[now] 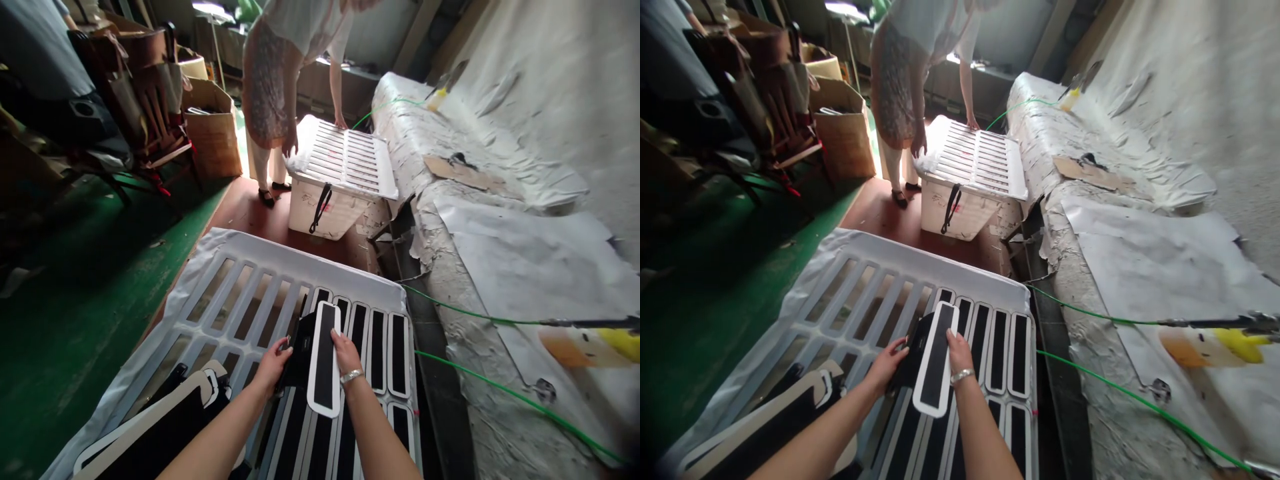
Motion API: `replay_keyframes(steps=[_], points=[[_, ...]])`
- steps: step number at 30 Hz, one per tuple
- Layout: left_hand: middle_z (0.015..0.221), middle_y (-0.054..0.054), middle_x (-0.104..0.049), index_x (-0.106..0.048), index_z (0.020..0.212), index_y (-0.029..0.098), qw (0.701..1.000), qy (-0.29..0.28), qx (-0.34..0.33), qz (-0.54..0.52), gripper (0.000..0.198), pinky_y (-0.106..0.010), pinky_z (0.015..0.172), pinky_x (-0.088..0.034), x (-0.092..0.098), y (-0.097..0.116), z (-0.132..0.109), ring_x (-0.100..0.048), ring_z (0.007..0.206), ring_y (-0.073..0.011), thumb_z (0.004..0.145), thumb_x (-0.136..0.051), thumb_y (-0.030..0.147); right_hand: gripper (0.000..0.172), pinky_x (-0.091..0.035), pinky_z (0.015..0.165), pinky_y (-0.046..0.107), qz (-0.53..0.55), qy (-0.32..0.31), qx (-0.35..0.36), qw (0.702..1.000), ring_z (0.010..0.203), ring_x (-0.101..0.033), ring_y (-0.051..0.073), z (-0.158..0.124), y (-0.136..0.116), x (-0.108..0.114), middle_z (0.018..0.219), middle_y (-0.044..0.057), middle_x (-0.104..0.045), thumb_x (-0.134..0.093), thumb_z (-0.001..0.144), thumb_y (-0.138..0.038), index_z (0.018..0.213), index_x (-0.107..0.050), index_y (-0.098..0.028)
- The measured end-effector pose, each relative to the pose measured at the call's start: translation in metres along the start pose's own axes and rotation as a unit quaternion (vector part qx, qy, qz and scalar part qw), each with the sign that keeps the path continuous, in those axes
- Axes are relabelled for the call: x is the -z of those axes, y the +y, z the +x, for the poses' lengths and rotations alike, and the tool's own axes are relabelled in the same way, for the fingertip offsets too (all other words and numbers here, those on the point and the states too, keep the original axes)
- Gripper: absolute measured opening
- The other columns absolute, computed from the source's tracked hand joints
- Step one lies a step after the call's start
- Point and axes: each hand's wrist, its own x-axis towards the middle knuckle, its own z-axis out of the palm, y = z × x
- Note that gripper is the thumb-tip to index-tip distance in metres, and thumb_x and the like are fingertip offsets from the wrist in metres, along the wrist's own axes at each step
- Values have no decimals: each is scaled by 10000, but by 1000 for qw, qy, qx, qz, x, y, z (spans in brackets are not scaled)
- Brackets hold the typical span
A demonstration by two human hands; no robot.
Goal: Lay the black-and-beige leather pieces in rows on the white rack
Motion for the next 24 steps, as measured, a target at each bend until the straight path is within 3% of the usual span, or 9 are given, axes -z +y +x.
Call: replay_keyframes(steps=[5, 8, 10, 13, 16, 21, 24], points=[[984, -159, -652, -602, 1072, 54, 991, 49, -25, 125, 339, -313, 810, -480, 2, 7, 52, -626, 890, -220, 755, -581, 172, 259, -460, 575, 284, -149, 24, 30, 988, 616, -609, 193, 56, -8, -24, 651, 60, -645, -482, 778, -383, 761, -600, -154], [1086, -169, -610, -653, 982, 80, 977, 82, -71, 183, 273, -339, 946, -384, 6, 19, 68, -527, 1088, -263, 729, -599, 166, 267, -439, 593, 262, -174, 39, 73, 981, 650, -582, 175, 86, -5, -39, 718, 60, -641, -489, 768, -398, 776, -593, -152], [1113, -139, -600, -658, 975, 116, 970, 82, -101, 204, 250, -314, 954, -368, 8, 24, 74, -496, 1126, -244, 763, -563, 208, 293, -424, 592, 256, -194, 51, 97, 975, 667, -562, 171, 103, 0, -47, 748, 63, -634, -484, 767, -422, 782, -589, -149], [880, -98, -657, -662, 907, 120, 969, 41, -112, 218, 319, -283, 765, -465, 8, 28, 82, -603, 871, -199, 834, -460, 356, 338, -413, 574, 244, -211, 46, 116, 969, 658, -546, 161, 122, 7, -57, 746, 58, -625, -438, 790, -449, 789, -585, -144], [638, -57, -609, -642, 759, 101, 966, 14, -104, 235, 407, -258, 572, -457, 6, 30, 87, -570, 604, -158, 828, -436, 444, 350, -416, 576, 231, -220, 36, 135, 965, 652, -545, 152, 132, 11, -60, 731, 51, -616, -391, 815, -443, 784, -572, -145], [678, -28, -595, -609, 703, 131, 957, 8, -114, 266, 321, -217, 563, -428, -6, 36, 87, -537, 623, -125, 685, -635, 451, 308, -409, 602, 234, -260, 49, 178, 948, 634, -521, 146, 134, 9, -51, 688, 17, -583, -370, 832, -423, 732, -526, -178], [605, 3, -559, -587, 746, 138, 960, -5, -89, 267, 343, -208, 510, -417, -13, 33, 87, -512, 542, -104, 711, -596, 480, 317, -402, 606, 245, -294, 69, 188, 935, 615, -505, 150, 130, 10, -49, 664, 8, -563, -336, 853, -429, 733, -504, -189]])
